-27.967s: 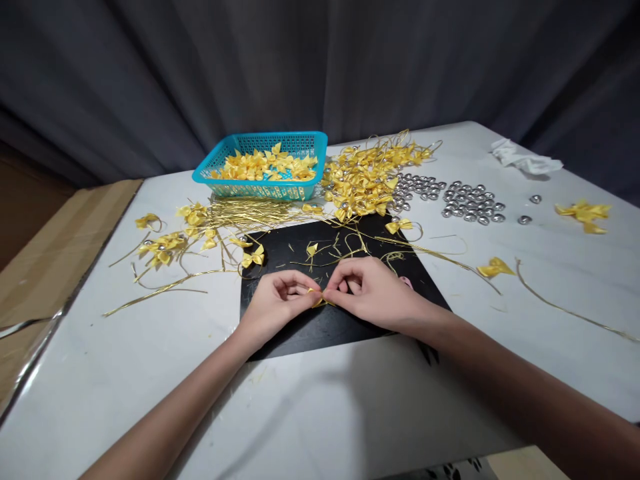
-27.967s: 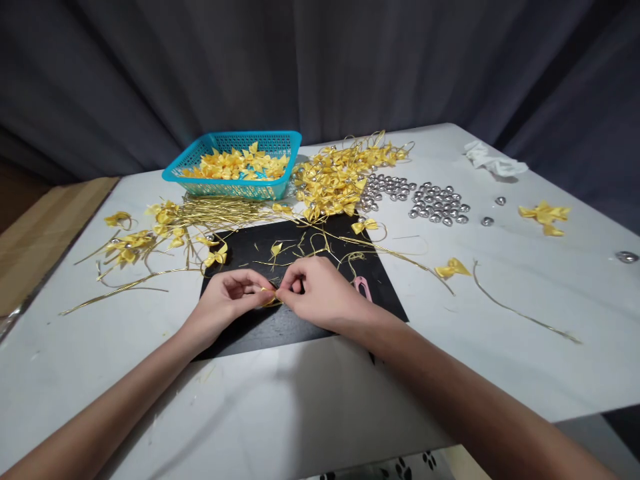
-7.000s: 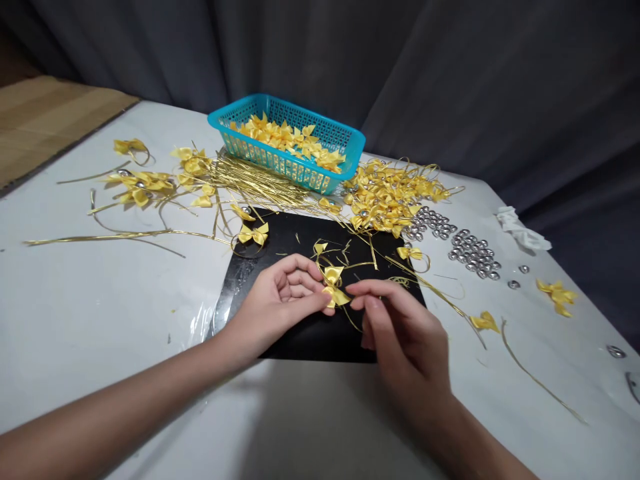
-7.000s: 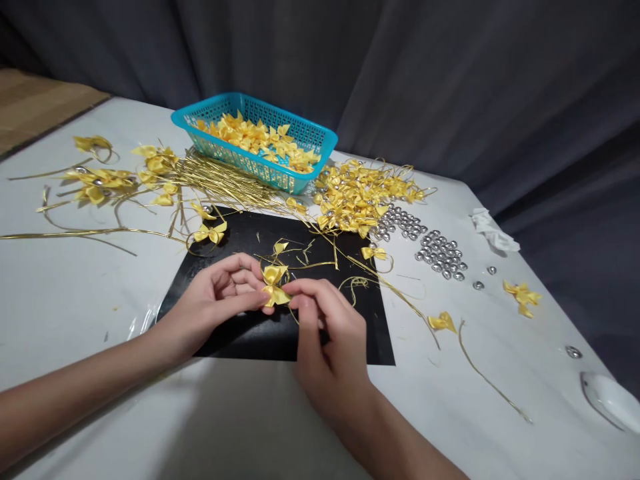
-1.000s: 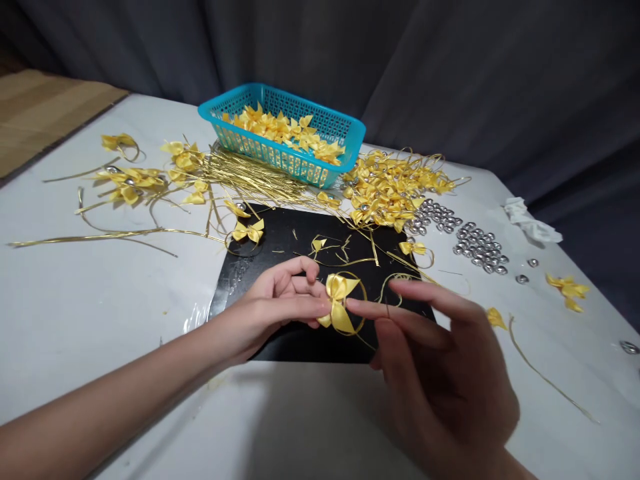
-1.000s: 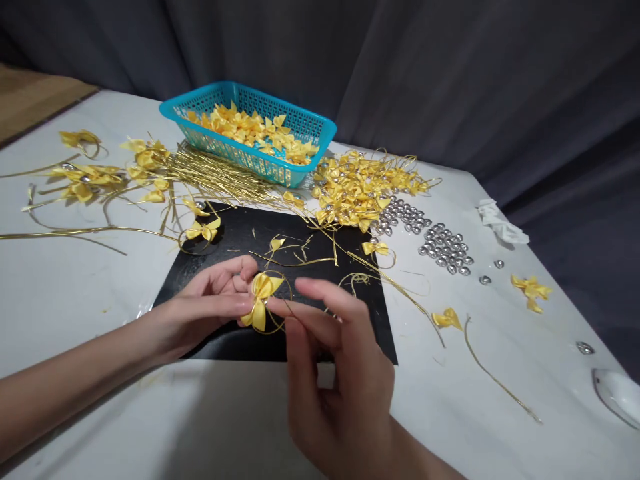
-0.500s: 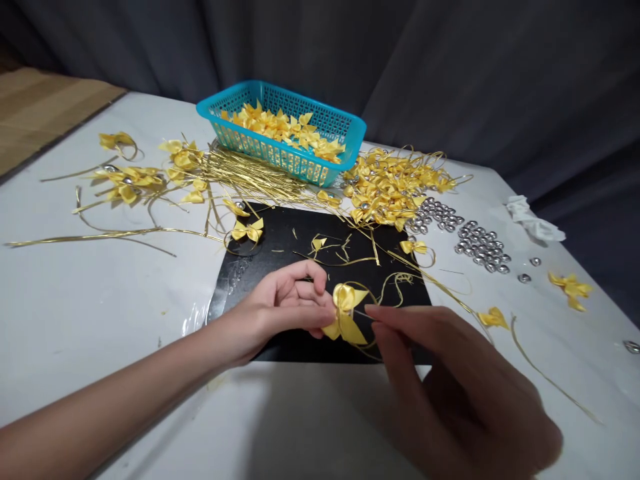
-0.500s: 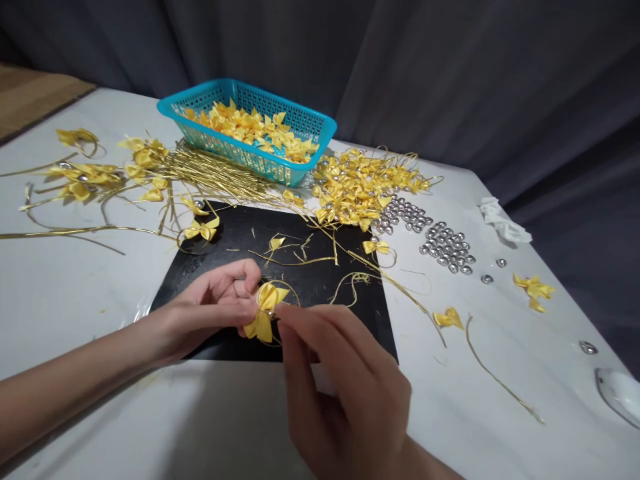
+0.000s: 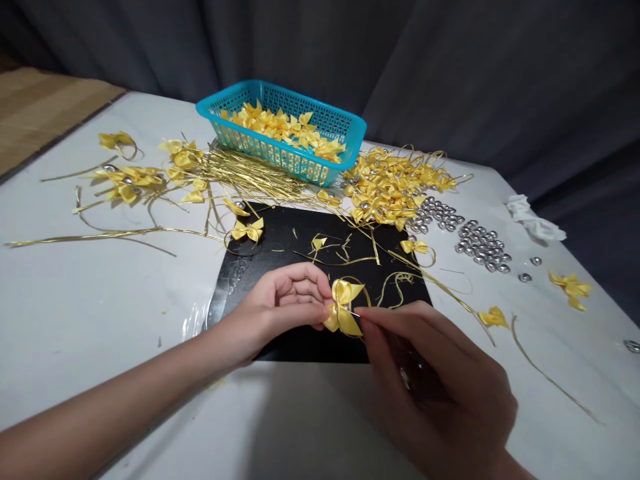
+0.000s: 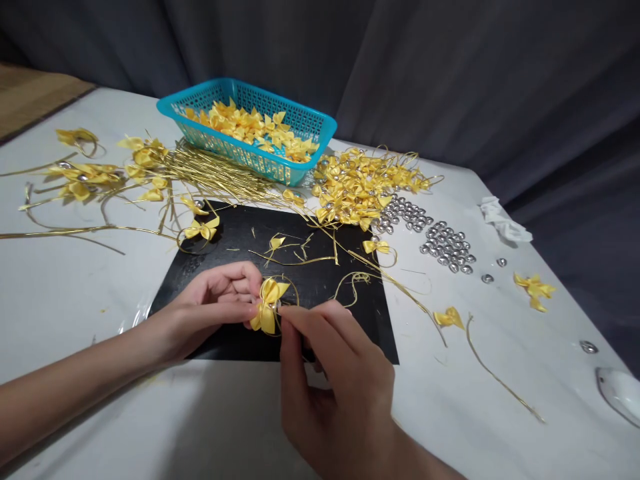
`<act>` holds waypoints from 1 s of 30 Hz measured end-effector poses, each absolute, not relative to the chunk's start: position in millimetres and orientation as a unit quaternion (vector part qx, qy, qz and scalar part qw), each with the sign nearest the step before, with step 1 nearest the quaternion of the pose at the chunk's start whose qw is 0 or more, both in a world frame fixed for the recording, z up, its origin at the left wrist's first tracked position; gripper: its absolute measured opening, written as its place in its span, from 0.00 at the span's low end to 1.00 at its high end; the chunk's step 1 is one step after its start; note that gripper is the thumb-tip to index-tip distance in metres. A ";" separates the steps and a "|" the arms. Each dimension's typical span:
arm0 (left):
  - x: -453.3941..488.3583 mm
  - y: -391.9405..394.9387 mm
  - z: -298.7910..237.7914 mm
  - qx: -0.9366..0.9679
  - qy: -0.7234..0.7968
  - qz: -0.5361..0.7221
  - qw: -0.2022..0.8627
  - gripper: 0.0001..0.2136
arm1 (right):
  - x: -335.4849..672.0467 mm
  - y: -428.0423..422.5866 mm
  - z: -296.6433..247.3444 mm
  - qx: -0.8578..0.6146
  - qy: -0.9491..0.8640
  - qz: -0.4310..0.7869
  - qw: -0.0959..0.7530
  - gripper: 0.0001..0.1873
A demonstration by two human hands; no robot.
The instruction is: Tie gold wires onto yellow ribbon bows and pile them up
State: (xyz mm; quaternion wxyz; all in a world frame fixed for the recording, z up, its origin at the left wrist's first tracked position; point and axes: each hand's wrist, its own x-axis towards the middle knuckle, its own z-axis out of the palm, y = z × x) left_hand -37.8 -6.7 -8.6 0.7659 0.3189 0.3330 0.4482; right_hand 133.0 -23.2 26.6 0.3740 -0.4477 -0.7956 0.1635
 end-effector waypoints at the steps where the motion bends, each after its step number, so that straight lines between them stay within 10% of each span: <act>1: -37.9 -6.7 -8.5 0.320 0.331 0.448 0.766 0.05 | 132.9 -22.9 26.5 -0.443 -0.798 0.164 0.374 0.09; 30: -34.0 -6.9 -5.6 0.346 0.394 0.426 0.737 0.10 | 133.6 -22.3 20.3 -0.446 -0.792 0.185 0.374 0.05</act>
